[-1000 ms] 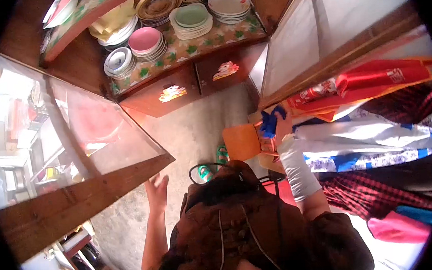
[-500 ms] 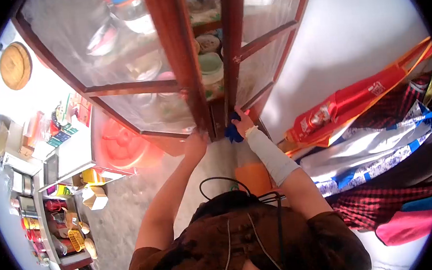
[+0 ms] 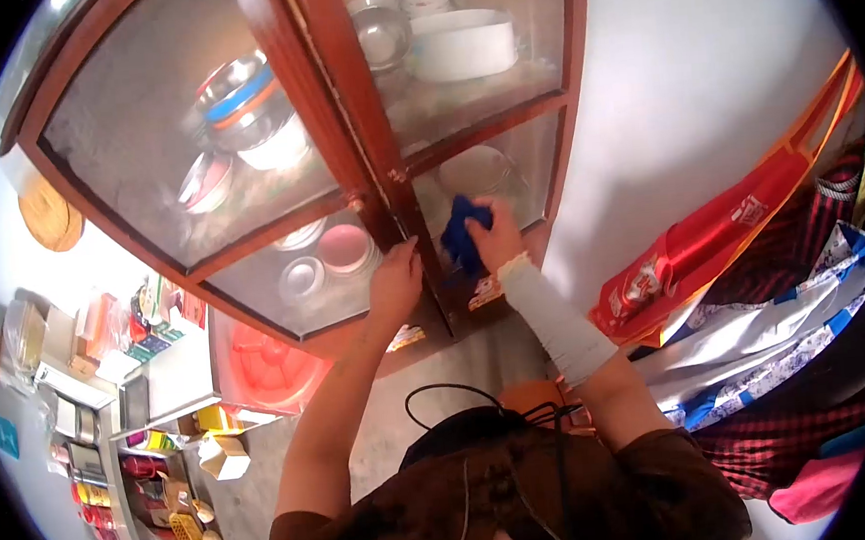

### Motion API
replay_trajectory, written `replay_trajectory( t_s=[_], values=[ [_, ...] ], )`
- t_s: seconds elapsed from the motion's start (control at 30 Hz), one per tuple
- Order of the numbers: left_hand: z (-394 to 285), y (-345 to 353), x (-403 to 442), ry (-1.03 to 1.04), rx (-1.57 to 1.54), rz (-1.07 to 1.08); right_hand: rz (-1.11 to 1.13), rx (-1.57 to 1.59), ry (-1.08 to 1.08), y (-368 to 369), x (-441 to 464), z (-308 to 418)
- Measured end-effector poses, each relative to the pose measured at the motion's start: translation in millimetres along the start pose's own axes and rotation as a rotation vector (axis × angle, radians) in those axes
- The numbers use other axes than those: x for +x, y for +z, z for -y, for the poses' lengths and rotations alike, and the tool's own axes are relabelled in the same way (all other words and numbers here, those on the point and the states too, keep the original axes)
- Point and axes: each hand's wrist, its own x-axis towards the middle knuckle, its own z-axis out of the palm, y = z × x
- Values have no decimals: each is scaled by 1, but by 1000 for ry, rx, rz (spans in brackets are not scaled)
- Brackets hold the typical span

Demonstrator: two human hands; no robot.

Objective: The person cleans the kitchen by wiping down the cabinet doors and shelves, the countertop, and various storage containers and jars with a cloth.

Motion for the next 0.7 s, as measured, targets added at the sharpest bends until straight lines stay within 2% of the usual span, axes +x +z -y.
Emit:
replay_trajectory(
  t_s=[0.07, 0.1, 0.13, 0.17, 0.2, 0.23, 0.27, 0.33, 0.37, 0.4, 0.47, 0.5, 0.53, 0.6, 0.63, 0.67, 0.7],
  values=[
    [-29, -24, 13, 385, 137, -309, -147, 32, -144, -30, 40, 26],
    [-40, -33, 23, 430, 157, -333, -148, 32, -143, -43, 59, 38],
    [-48, -35, 23, 427, 160, -330, -155, 287, 27, -54, 76, 50],
    [-56, -35, 27, 343, -11, -259, -161, 542, 192, -58, 87, 56],
    [-73, -40, 35, 267, -180, -189, -166, 544, 181, -54, 89, 57],
    [-93, -44, 35, 90, -433, -86, -145, 421, 80, -47, 84, 59],
    [-104, -39, 40, 103, -434, -86, -125, 294, -21, -39, 76, 63],
    [-119, -31, 56, -64, -973, -119, 157, 584, 90, -23, 52, 80],
    [-114, -19, 65, -141, -1005, -210, 222, 497, 12, -18, 45, 83],
    [-106, -21, 75, -113, -1008, -200, 283, 406, -56, -15, 43, 84],
    [-85, -29, 80, -246, -777, -11, 237, 401, -57, -19, 46, 81],
    [-98, -41, 78, -134, -754, -89, 54, 196, -172, -22, 52, 83],
    [-106, -53, 80, -122, -756, -64, -125, -18, -278, -25, 59, 84],
    [-111, -75, 87, 464, -381, -366, -139, -104, -246, -18, 68, 66],
    [-111, -86, 91, 471, -383, -342, -120, -278, -354, -7, 72, 60],
    [-110, -95, 97, 588, -179, -357, -99, -452, -460, 4, 72, 61],
    [-108, -101, 101, 708, 28, -373, -183, -343, -469, 10, 66, 66]
  ],
)
